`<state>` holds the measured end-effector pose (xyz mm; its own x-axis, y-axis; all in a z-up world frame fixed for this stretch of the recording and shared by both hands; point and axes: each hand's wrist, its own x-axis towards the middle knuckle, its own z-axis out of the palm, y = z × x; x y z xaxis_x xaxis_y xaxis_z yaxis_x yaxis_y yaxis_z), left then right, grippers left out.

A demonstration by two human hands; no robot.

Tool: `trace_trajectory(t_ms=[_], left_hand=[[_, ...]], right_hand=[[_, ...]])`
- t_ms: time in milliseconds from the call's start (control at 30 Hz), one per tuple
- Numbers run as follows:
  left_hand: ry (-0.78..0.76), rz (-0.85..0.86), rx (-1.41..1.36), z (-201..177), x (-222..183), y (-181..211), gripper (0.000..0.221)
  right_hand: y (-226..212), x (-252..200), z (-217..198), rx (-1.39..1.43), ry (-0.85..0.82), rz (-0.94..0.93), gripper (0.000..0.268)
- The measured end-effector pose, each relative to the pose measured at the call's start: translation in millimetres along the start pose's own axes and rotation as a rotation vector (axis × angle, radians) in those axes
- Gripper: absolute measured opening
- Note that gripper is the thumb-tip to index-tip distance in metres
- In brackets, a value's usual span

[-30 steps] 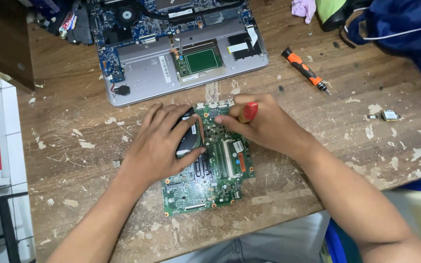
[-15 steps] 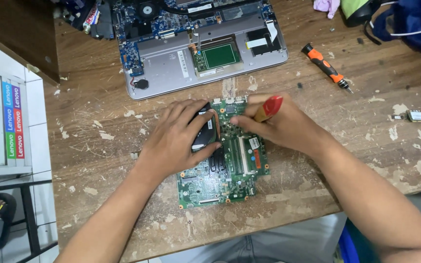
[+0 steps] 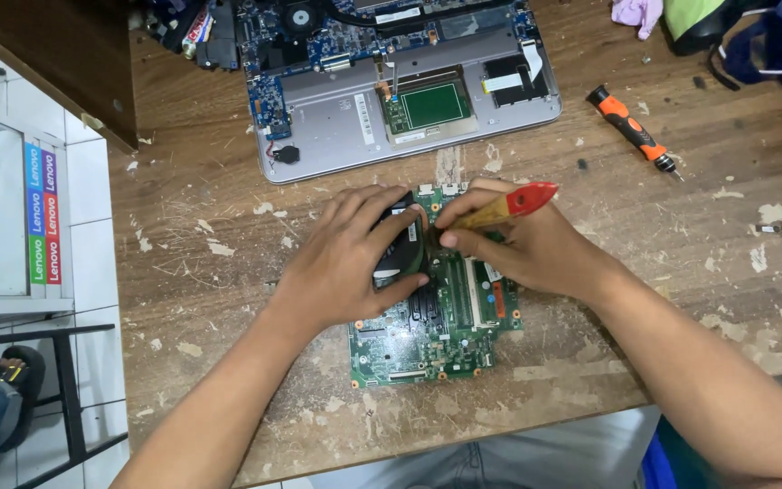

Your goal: Cleaning a laptop motherboard using a small brush to remove dust and debris.

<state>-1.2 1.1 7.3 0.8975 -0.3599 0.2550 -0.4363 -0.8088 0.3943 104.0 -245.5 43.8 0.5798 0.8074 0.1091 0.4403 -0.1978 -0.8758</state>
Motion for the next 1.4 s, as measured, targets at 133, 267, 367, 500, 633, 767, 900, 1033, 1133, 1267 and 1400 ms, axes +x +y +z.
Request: trace_trajectory(t_ms=[133,267,367,500,633,767,900,1033,1133,1267,1400], left_hand=[[-0.021,-0.001,-0.032,-4.0,-1.6,-3.4,0.08],[-0.016,0.01,-0.114,-7.6,-1.6,-6.2,0.079],[-0.014,0.014,-0.133,-8.6,-0.9,-7.9,0.081],[-0.041,0.016,-0.14,-11.5,-2.9,-6.9,0.079],[-0.033,0.043,-0.173,-11.6,-4.2,-7.8,0.081],[-0.075,0.024,-0.175,-13.8,-6.0,-8.4,0.086],[-0.091,0.04,-0.178,-14.2,-7.8,-11.5,0.087],[-0.119,0.034,-0.173,-14.0,-7.9,-10.9,0.089],[-0.148,0.019,-0.164,-15.4,-7.1,-11.1,0.09],[-0.134,0.029,-0.181,-14.9,-8.0,-11.6,0.091],[-0.103,0.05,-0.199,-16.8,-7.8,-9.9,0.087]], right_hand=[[0.2,0.0,-3.2,-0.073,0.003,-0.017,0.018],[2.5,2.7,-0.5,-0.033,-0.117,-0.053,0.018],[11.8,5.3,3.0,-0.153,0.025,-0.158,0.019],[10.4,4.8,2.8,-0.106,0.006,-0.279,0.016],[8.8,9.0,6.0,-0.056,-0.136,-0.095,0.019],[8.6,11.4,5.0,-0.192,0.0,-0.278,0.014],[-0.6,11.0,14.2,-0.132,-0.198,-0.2,0.016],[3.2,12.9,14.8,-0.262,0.03,-0.338,0.014],[-7.0,11.1,12.9,-0.187,0.044,-0.317,0.012],[-0.1,8.9,17.6,-0.131,-0.169,-0.235,0.013],[-8.4,9.3,10.6,-0.329,0.019,-0.398,0.015]])
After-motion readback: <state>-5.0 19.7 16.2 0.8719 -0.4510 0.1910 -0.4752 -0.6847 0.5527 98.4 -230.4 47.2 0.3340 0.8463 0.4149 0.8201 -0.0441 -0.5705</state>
